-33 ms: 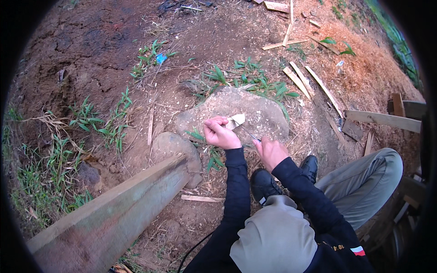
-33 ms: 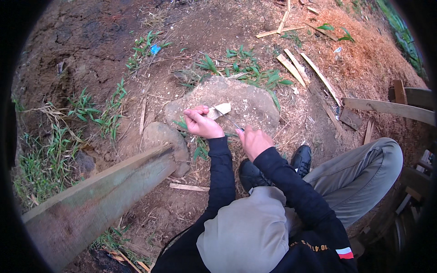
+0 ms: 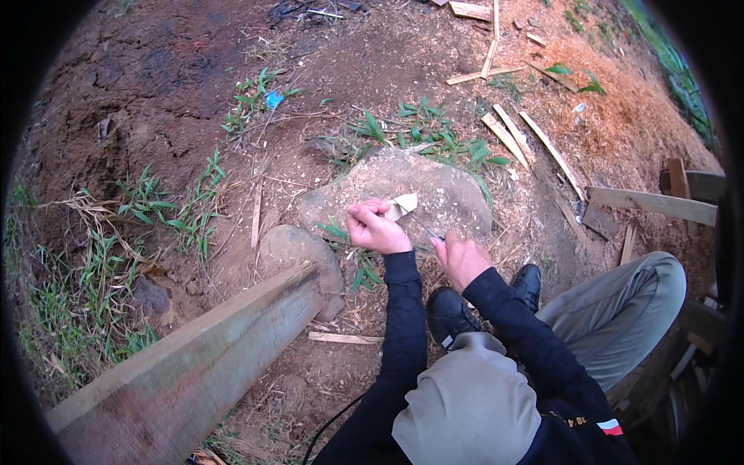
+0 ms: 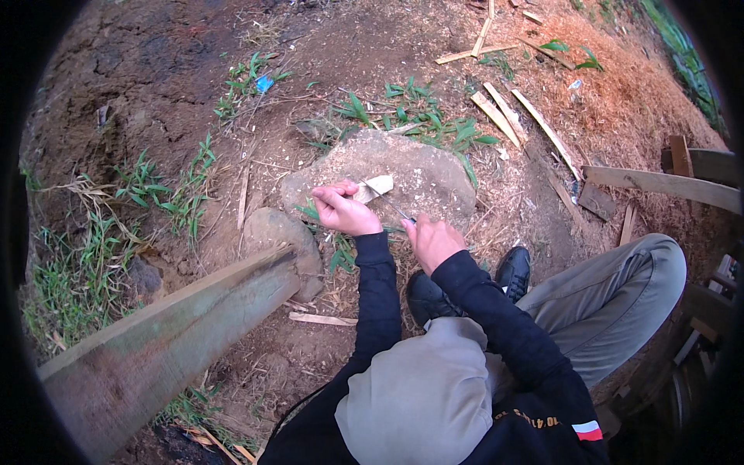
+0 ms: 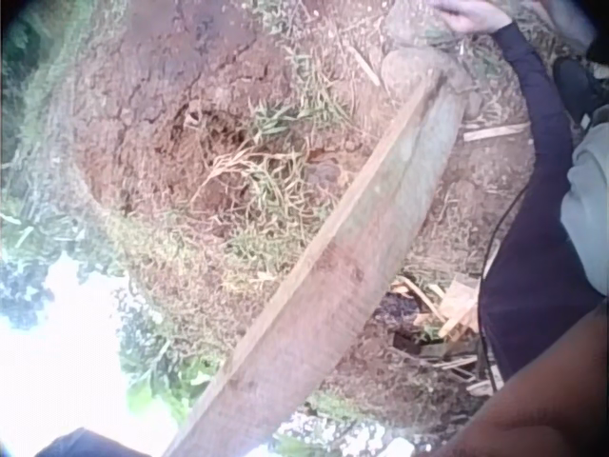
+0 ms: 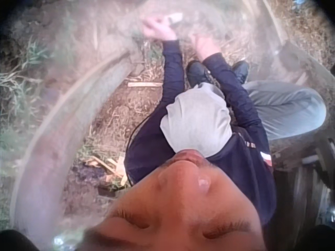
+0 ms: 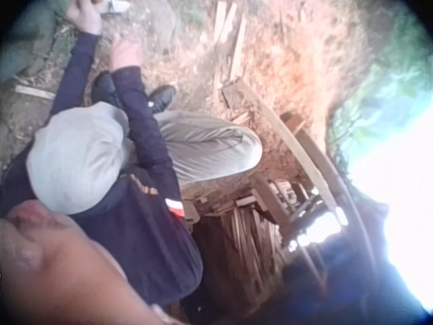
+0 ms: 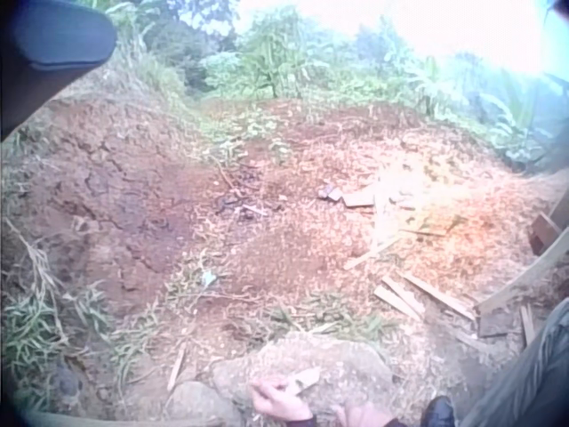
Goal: The person sits on the ground and uses a curved knife to carve a small rectangular piece of wood. They repeatedly shave thin layers off the wood, rotating it to work on different sides, and occasionally inspect the carved surface.
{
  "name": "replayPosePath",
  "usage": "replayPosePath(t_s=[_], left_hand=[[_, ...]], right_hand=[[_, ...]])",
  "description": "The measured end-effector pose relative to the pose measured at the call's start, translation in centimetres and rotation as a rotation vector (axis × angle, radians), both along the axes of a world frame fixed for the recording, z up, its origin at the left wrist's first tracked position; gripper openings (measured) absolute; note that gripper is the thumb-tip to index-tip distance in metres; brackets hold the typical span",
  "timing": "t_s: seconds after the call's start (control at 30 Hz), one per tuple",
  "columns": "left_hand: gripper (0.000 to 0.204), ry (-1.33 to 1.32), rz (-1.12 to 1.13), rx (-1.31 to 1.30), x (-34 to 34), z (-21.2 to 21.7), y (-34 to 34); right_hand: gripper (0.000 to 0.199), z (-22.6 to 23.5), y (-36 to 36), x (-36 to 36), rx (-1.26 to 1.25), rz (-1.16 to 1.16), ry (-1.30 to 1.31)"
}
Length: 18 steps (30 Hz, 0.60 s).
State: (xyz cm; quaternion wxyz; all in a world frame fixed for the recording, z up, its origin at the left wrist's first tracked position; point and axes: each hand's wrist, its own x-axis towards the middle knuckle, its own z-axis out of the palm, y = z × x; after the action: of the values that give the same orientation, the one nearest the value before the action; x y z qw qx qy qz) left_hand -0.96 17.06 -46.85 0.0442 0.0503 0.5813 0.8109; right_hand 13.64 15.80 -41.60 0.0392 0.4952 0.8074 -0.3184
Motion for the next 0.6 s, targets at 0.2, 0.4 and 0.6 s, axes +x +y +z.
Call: replayPosePath(t_s=[0.2, 0.4, 0.6], left_hand=[[0.049, -0.037, 0.026, 0.011, 0.6, 0.5, 0.4], [0.051, -0.095, 0.075, -0.055, 1.3, 0.7, 0.9], [0.051, -0.082, 0.160, -0.116, -0.1, 0.1, 1.2]], right_hand=[[0.043, 1.2, -0.2, -0.7, 0.041, 0.025, -0.098], [0.042, 0.8, 0.7, -2.1, 0.052, 0.031, -0.076], [0.042, 1.3, 0.7, -3.0, -0.011, 0.017, -0.097]])
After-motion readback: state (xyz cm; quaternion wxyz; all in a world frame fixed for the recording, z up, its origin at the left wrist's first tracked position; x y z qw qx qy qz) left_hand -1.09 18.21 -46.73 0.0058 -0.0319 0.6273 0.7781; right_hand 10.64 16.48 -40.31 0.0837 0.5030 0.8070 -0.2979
